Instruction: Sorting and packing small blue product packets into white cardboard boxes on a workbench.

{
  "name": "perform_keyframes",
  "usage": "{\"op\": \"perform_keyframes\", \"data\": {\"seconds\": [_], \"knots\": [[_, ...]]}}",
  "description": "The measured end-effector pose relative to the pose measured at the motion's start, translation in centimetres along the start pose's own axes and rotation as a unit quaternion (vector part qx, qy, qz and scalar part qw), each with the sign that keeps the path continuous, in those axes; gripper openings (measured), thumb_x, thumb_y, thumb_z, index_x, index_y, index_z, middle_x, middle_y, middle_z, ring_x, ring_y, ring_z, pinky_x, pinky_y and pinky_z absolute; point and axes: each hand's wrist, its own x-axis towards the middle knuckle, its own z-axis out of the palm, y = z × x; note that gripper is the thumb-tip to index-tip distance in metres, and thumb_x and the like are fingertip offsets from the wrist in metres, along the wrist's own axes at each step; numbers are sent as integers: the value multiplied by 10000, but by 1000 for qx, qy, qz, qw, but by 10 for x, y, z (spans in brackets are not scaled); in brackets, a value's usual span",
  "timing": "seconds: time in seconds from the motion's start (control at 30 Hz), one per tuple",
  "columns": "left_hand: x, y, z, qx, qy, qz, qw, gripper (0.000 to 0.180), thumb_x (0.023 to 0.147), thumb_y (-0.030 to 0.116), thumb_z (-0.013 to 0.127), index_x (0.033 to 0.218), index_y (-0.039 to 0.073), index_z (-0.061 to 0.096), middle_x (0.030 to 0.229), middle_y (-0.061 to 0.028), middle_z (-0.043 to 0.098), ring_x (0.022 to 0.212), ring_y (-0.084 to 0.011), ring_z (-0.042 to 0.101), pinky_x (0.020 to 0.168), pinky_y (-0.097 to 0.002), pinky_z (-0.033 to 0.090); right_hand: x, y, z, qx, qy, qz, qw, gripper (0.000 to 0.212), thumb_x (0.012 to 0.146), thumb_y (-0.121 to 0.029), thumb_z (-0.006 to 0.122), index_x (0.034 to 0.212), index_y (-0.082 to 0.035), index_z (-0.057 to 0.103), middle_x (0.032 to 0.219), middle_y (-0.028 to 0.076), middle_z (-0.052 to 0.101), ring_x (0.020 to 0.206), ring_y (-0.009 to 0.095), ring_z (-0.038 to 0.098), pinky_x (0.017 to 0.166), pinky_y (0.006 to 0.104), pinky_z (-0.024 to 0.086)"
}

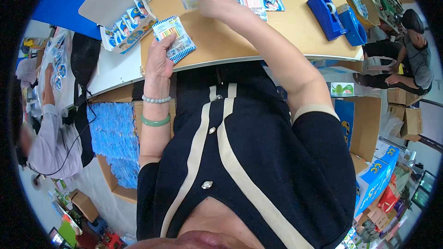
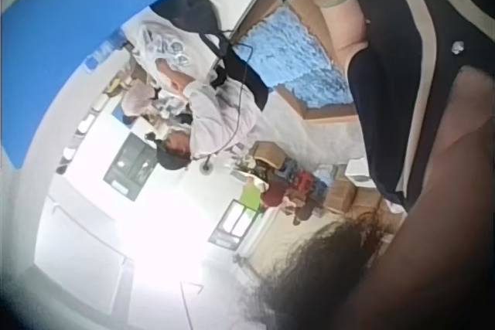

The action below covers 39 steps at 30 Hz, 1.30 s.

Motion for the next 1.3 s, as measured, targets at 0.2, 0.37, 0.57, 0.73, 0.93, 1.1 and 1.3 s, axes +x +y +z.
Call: {"op": "perform_keyframes", "data": {"seconds": [0.2,0.37,0.57,0.73,0.93,1.1,1.3], "knots": [[1,0,16,-26,-6,-17,999,256,911,34,553,1153,-44,527,1004,-160,657,822,-277,685,721,-399,589,-47,63,6,-17,123,275,954,485,798,-326,665,1141,5,575,1073,213,614,1017,323,612,830,420,504],[11,-8,30,-8,-1,-11,1000,225,900,22,570,1117,-34,550,1007,-128,658,846,-224,674,740,-353,572,-60,69,5,12,73,322,944,585,800,-342,673,1234,12,508,1118,230,596,1027,294,610,848,409,497],[14,-18,39,-26,-12,2,1000,288,903,5,546,1188,-10,508,1095,-126,628,962,-211,637,818,-355,544,-78,74,-1,500,100,251,823,521,841,-244,646,1262,11,475,1169,158,589,1082,212,577,896,376,462],[1,-17,66,-7,-110,33,993,352,921,13,510,1266,17,441,1203,-113,574,1066,-214,596,887,-361,522,-75,14,10,716,65,95,688,423,870,-108,599,1256,7,469,1137,86,590,1060,163,551,922,314,428],[-7,-13,67,-128,-152,-2,980,404,940,108,553,1307,51,395,1230,-94,548,1096,-200,570,920,-361,490,-76,7,28,668,82,102,733,388,883,-69,582,1247,3,466,1089,56,573,1025,153,533,924,290,417],[-1,-28,66,6,-75,86,993,441,934,175,593,1309,52,395,1210,-80,555,1082,-187,570,917,-357,486,-71,-26,66,626,168,91,756,439,829,-48,614,1241,-12,465,1085,92,560,1003,180,545,897,323,450],[1,-9,45,30,-56,55,996,443,908,162,632,1285,53,427,1183,-64,569,1053,-171,578,880,-331,499,-58,-43,54,562,177,97,802,445,815,-59,611,1233,-25,461,1079,156,553,917,284,587,841,361,481]]}}
